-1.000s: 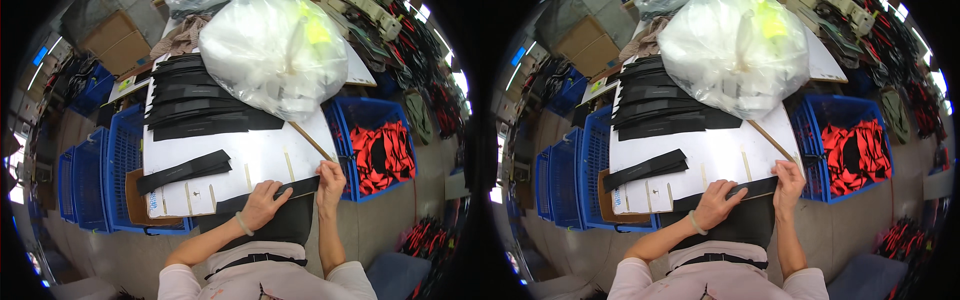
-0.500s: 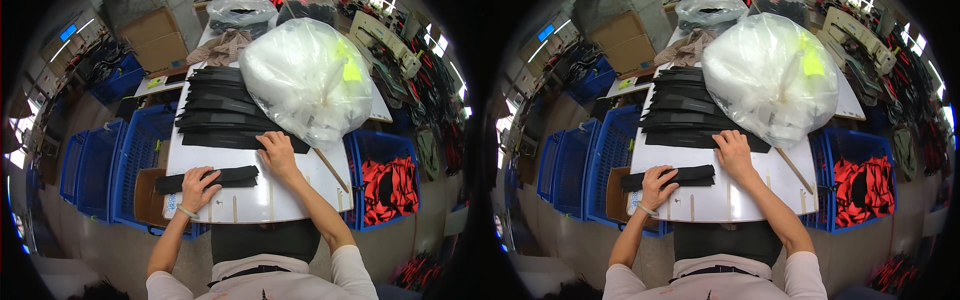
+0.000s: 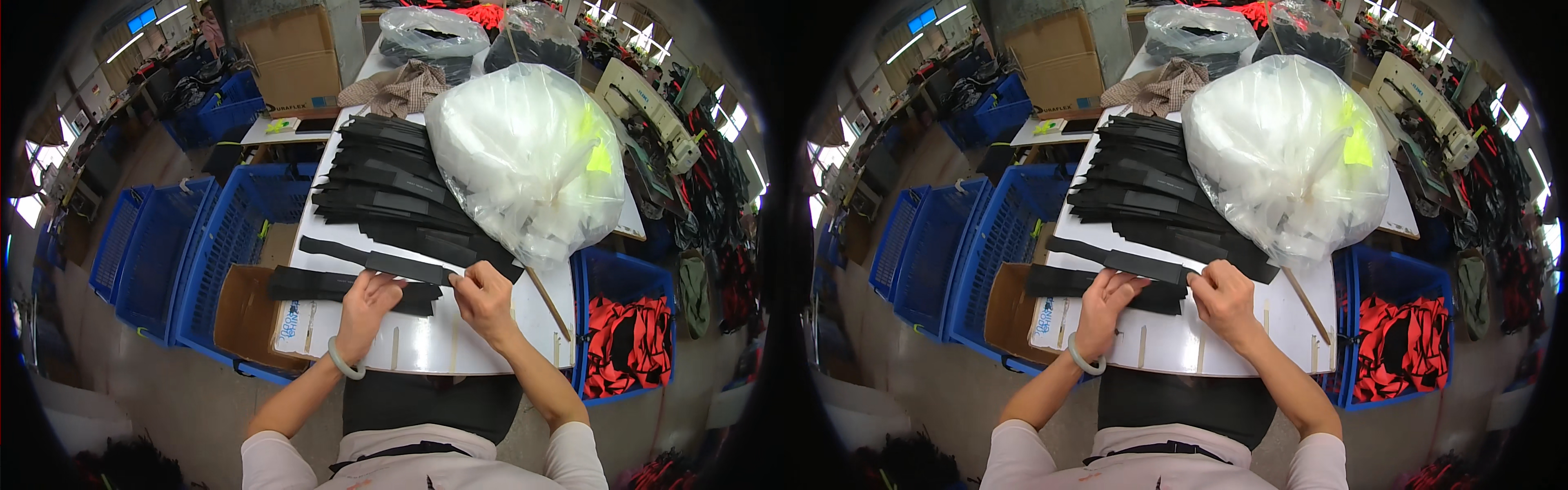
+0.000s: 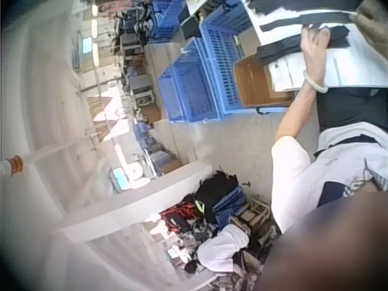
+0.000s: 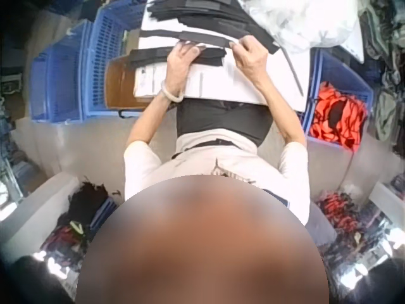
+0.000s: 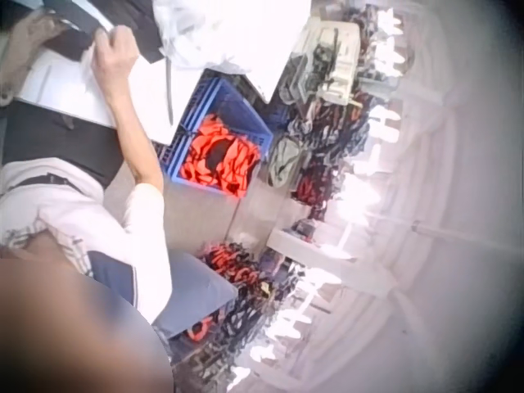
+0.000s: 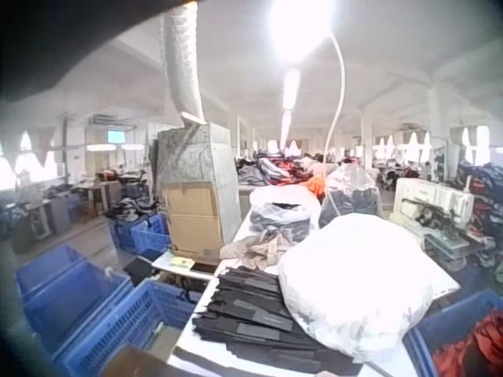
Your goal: Applying small white labels or adhesive pieces to the ends of black nylon straps at a manufacturing workbench.
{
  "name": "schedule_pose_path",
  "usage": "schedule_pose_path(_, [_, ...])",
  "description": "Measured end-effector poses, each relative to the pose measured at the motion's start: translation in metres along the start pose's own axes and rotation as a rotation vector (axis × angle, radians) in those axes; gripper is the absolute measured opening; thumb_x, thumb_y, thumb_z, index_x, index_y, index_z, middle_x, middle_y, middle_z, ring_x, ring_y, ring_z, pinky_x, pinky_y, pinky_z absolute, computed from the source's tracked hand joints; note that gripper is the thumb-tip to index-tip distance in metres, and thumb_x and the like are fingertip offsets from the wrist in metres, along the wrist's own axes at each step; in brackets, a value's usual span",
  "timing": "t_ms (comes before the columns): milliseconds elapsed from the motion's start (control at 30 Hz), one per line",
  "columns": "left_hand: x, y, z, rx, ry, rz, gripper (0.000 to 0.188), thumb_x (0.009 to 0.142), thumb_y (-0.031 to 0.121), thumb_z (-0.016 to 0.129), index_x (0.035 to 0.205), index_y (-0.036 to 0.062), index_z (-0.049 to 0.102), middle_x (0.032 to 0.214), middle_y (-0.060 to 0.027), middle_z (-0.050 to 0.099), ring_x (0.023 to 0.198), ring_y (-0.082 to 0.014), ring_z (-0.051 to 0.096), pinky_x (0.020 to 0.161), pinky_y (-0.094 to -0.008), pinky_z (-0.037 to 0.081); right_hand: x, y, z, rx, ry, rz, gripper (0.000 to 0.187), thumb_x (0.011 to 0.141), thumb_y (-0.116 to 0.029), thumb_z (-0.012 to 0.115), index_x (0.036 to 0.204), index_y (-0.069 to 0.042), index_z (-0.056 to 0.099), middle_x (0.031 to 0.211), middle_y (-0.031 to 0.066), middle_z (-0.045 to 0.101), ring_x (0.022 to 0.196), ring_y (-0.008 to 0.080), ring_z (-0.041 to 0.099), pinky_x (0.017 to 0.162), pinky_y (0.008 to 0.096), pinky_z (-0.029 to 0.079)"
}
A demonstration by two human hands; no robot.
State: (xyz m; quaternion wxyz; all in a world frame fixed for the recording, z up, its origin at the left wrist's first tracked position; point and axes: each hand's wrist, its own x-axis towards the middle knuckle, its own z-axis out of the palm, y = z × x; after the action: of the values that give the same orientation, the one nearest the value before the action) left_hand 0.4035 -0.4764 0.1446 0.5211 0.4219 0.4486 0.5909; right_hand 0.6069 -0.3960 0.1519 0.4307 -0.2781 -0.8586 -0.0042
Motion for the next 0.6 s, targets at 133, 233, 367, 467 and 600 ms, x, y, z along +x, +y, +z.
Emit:
schedule_pose_path(133, [0.007, 0.014, 0.041, -0.512, 0.116, -0.080, 0.039, 0.101, 0.016, 0.045, 0.133, -0.0057, 0.039, 0.126, -0.0241, 0.055, 0.119, -0.0330, 0.055, 0.105, -0.0425, 0.043, -0.026, -0.009, -0.034, -0.053, -0.090, -0.091, 0.021, 0.067, -0.007, 0.075, 0.085, -0.005, 0.066, 0.080, 0.0046, 0.056, 0.070, 0.0221, 0.054, 0.061, 0.0331, 0.043])
schedule_pose_path(233, [0.004, 0.002, 0.056, -0.550, 0.001, -0.060, 0.040, 0.100, 0.016, 0.048, 0.132, -0.0065, 0.042, 0.125, -0.0241, 0.056, 0.118, -0.0331, 0.056, 0.102, -0.0416, 0.044, -0.030, -0.018, -0.057, 0.357, -0.136, 0.242, 0.031, 0.069, -0.016, 0.079, 0.094, -0.004, 0.064, 0.091, 0.0077, 0.060, 0.081, 0.0260, 0.058, 0.072, 0.0341, 0.045])
schedule_pose_path(367, [-0.007, -0.011, 0.073, -0.485, -0.209, -0.082, 0.037, 0.099, 0.013, 0.049, 0.131, -0.0062, 0.047, 0.121, -0.0238, 0.060, 0.115, -0.0309, 0.058, 0.102, -0.0388, 0.044, -0.037, -0.025, -0.065, 0.515, -0.263, 0.613, 0.040, 0.071, -0.020, 0.082, 0.100, 0.000, 0.061, 0.095, 0.0112, 0.064, 0.087, 0.0214, 0.062, 0.077, 0.0328, 0.048])
schedule_pose_path(467, [-0.011, -0.013, 0.083, -0.364, -0.254, -0.048, 0.038, 0.099, 0.014, 0.051, 0.131, -0.0060, 0.048, 0.119, -0.0248, 0.062, 0.113, -0.0266, 0.060, 0.100, -0.0351, 0.044, -0.055, -0.030, -0.063, 0.604, -0.338, 0.791, 0.024, 0.077, -0.018, 0.078, 0.084, 0.001, 0.064, 0.073, 0.0073, 0.065, 0.068, 0.0142, 0.060, 0.063, 0.0276, 0.047])
schedule_pose_path(600, [-0.016, -0.013, 0.087, -0.414, -0.225, -0.133, 0.035, 0.099, 0.018, 0.051, 0.123, -0.0070, 0.054, 0.112, -0.0264, 0.064, 0.110, -0.0321, 0.062, 0.100, -0.0421, 0.045, -0.075, -0.034, -0.063, 0.750, -0.292, 0.916, 0.021, 0.083, -0.017, 0.073, 0.077, 0.002, 0.067, 0.060, 0.0044, 0.061, 0.054, 0.0082, 0.052, 0.051, 0.0250, 0.040])
